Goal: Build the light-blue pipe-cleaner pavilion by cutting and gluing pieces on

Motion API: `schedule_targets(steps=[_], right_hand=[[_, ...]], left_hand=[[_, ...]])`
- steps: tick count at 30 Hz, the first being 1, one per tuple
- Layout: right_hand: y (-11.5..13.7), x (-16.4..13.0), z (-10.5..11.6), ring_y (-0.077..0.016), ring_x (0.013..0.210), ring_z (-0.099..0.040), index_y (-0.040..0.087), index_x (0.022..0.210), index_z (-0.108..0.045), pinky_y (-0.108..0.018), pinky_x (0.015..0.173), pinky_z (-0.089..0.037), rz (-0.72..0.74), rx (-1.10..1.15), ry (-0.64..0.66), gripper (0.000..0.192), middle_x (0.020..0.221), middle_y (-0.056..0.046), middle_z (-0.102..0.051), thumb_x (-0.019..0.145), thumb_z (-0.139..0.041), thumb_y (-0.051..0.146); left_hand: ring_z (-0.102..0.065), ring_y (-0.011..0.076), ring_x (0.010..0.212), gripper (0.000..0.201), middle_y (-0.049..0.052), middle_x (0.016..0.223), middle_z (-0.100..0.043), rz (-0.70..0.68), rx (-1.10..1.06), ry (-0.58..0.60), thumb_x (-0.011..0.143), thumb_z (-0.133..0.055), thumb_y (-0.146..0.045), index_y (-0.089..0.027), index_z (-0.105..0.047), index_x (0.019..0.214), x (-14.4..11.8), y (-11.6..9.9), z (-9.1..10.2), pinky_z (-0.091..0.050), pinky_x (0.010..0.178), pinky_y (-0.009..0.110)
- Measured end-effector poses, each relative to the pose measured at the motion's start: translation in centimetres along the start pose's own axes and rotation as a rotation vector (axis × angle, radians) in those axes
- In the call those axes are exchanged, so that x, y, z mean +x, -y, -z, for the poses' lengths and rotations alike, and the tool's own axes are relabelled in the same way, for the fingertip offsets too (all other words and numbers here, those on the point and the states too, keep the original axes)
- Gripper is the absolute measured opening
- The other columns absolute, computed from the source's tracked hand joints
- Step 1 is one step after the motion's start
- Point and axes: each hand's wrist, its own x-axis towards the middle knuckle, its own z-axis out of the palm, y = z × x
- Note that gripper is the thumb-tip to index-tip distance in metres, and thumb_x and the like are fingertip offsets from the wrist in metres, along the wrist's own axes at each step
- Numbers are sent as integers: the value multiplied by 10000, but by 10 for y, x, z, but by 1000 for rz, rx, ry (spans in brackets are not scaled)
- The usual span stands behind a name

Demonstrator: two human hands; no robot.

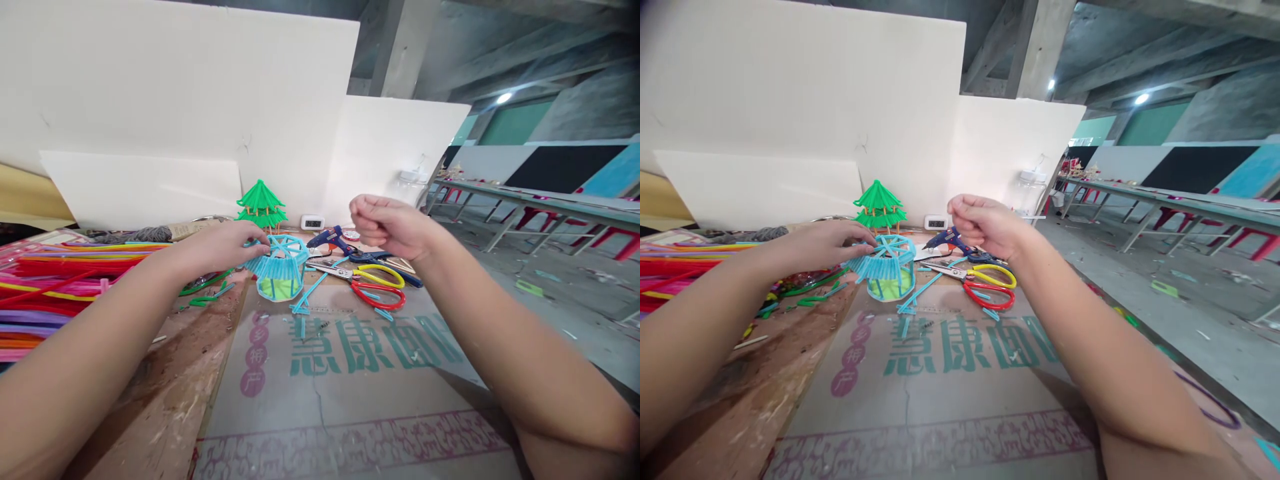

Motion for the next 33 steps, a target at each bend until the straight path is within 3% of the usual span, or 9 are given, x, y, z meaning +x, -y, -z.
schedule_targets(steps=[5,11,14,17,20,22,24,29,33], right_hand=[[27,-13,0,-42,403,-157,213,781,-512,-213,412,-107,160,-44,-169,156,517,85,-329,890,-600,282],[27,-17,-29,-37,402,-184,202,788,-524,-215,410,-115,184,5,-74,173,526,78,-362,884,-620,309],[23,-20,-49,-41,410,-186,208,804,-520,-213,411,-146,207,15,-45,210,533,83,-363,875,-646,361],[19,-23,-66,-45,417,-193,209,810,-522,-210,411,-157,201,42,-8,239,534,86,-351,858,-667,392],[17,-25,-72,-49,430,-209,201,805,-537,-208,413,-154,200,49,30,238,539,83,-336,862,-666,394],[16,-25,-69,-50,438,-215,195,808,-554,-206,415,-152,232,23,21,232,539,81,-337,862,-670,390],[15,-22,-61,-48,438,-227,188,809,-568,-203,414,-161,257,-46,-24,240,530,82,-348,852,-683,393],[3,-12,-52,-42,429,-344,170,841,-574,-196,401,-255,206,-272,-94,200,647,33,-569,861,-644,356],[-6,-11,-64,-50,483,-481,194,984,-537,-198,461,-391,147,-297,101,154,855,13,-663,864,-613,256]], left_hand=[[-606,251,1079,423,59,1173,-675,-22,3,-107,927,-408,-509,-235,-688,1088,1,1,3,-457,914,340],[-599,265,1119,449,71,1235,-664,13,-149,-327,934,-430,-511,-231,-631,1222,-6,-38,9,-453,968,382],[-597,243,1125,490,77,1304,-626,-124,-326,-277,940,-443,-439,-241,-502,1385,-11,-69,-8,-460,970,367],[-649,187,916,604,76,1145,-679,-198,-559,-106,940,-455,-391,-242,-305,1506,-14,-93,-24,-509,825,317],[-641,176,853,467,36,1030,-699,-227,-647,7,924,-498,-441,-248,-516,1348,-18,-102,-24,-498,735,284],[-618,170,767,354,11,860,-691,-222,-601,52,935,-468,-481,-231,-689,1050,-21,-100,-13,-467,668,273],[-580,157,696,376,-4,749,-652,-209,-560,-12,937,-455,-486,-218,-712,883,-24,-96,0,-429,615,264],[-592,163,719,449,5,781,-666,-109,-575,-241,914,-440,-575,-213,-705,893,-29,-84,21,-437,605,256],[-602,180,738,501,17,778,-671,-45,-532,-287,901,-416,-623,-215,-705,914,-30,-80,20,-450,602,266]])
